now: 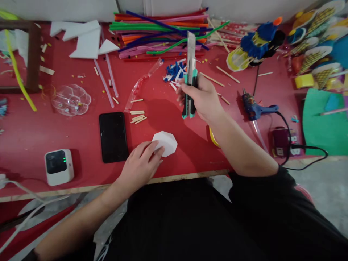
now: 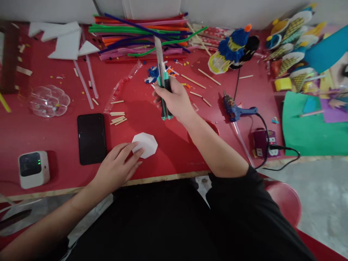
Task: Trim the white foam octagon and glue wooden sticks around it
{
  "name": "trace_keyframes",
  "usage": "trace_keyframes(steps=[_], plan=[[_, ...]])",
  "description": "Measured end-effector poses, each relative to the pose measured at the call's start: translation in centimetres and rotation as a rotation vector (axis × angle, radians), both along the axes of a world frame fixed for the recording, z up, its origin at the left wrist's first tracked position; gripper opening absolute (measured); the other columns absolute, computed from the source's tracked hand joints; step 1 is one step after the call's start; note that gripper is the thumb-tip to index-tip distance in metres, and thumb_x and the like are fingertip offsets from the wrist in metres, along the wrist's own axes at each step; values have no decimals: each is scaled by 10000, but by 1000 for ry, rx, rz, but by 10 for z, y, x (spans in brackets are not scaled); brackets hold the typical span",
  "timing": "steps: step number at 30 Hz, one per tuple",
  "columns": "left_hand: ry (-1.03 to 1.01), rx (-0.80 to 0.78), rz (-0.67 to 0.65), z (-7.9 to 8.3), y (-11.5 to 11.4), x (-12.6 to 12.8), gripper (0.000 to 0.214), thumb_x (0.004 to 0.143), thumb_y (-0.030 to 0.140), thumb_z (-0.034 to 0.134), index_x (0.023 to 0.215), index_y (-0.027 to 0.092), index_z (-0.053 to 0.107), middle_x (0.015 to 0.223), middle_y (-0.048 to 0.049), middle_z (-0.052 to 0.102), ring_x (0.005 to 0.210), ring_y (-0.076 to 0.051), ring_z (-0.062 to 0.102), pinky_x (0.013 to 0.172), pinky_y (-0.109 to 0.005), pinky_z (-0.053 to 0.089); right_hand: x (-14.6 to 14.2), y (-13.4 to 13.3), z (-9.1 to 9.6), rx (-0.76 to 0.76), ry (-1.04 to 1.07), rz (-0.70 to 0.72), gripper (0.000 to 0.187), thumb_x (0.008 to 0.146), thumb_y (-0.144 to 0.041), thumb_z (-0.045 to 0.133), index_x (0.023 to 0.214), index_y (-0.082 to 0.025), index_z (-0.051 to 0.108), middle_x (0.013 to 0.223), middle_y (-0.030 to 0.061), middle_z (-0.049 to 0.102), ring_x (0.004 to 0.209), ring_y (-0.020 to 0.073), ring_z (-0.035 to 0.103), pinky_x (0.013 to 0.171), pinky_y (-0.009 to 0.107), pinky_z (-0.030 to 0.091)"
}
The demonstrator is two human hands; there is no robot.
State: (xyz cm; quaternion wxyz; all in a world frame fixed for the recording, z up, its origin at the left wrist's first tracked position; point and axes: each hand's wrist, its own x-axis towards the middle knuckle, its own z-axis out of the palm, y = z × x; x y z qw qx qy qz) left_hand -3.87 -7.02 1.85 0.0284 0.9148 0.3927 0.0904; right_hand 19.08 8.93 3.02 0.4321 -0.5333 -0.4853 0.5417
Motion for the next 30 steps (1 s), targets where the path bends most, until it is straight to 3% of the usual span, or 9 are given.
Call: trace_keyframes(steps=[6,10,13,15,17,19,22,30], plan=[[-7,32,71,-6,-2,8,374,952,330,624,1265,126,653,1137,-177,682,886,-273,640,754,-395,574,22,-52,6,-118,-16,18,129,892,-132,560,986,-212,525,678,-68,607,504,87,593,489,221,502],[-57,68,74,-6,6,8,422,964,379,607,1264,85,643,1031,-155,699,842,-260,635,722,-377,564,33,-87,6,-287,-124,167,205,856,-195,606,1047,-195,531,707,-44,652,469,102,594,455,241,501],[-62,90,32,-1,13,8,425,953,402,622,1251,101,656,1036,-140,720,858,-270,643,730,-393,570,41,-113,5,-340,-194,235,407,811,-127,562,1209,-188,502,823,-7,701,532,115,634,510,258,535],[-70,81,-4,2,16,9,404,951,388,626,1244,112,667,1164,-156,718,1002,-305,655,819,-421,583,47,-126,2,-336,-249,270,545,799,-109,526,1332,-188,446,889,18,717,556,127,650,547,287,563],[-69,61,-32,4,17,13,382,959,374,617,1249,133,674,1287,-153,692,1144,-329,635,911,-443,578,53,-136,-2,-271,-355,312,561,814,-141,525,1369,-183,458,973,60,727,623,155,690,625,341,602],[-46,40,-32,4,15,18,395,964,405,608,1280,176,670,1353,-126,674,1194,-342,623,916,-457,583,57,-140,-6,-136,-475,330,521,819,-179,548,1340,-181,534,1109,112,718,833,218,742,780,417,624],[1,30,16,1,12,28,436,958,453,610,1334,236,648,1412,-88,648,1219,-367,614,886,-486,588,60,-142,-9,27,-565,328,469,830,-214,571,1296,-180,605,1244,143,690,1150,291,687,975,497,578],[-29,68,-55,-9,14,30,326,974,186,554,1276,197,675,1342,-68,700,1276,-326,612,1068,-499,498,53,-148,-3,211,-608,356,536,891,-146,512,1423,-208,530,1373,108,660,1266,234,636,1066,444,539]])
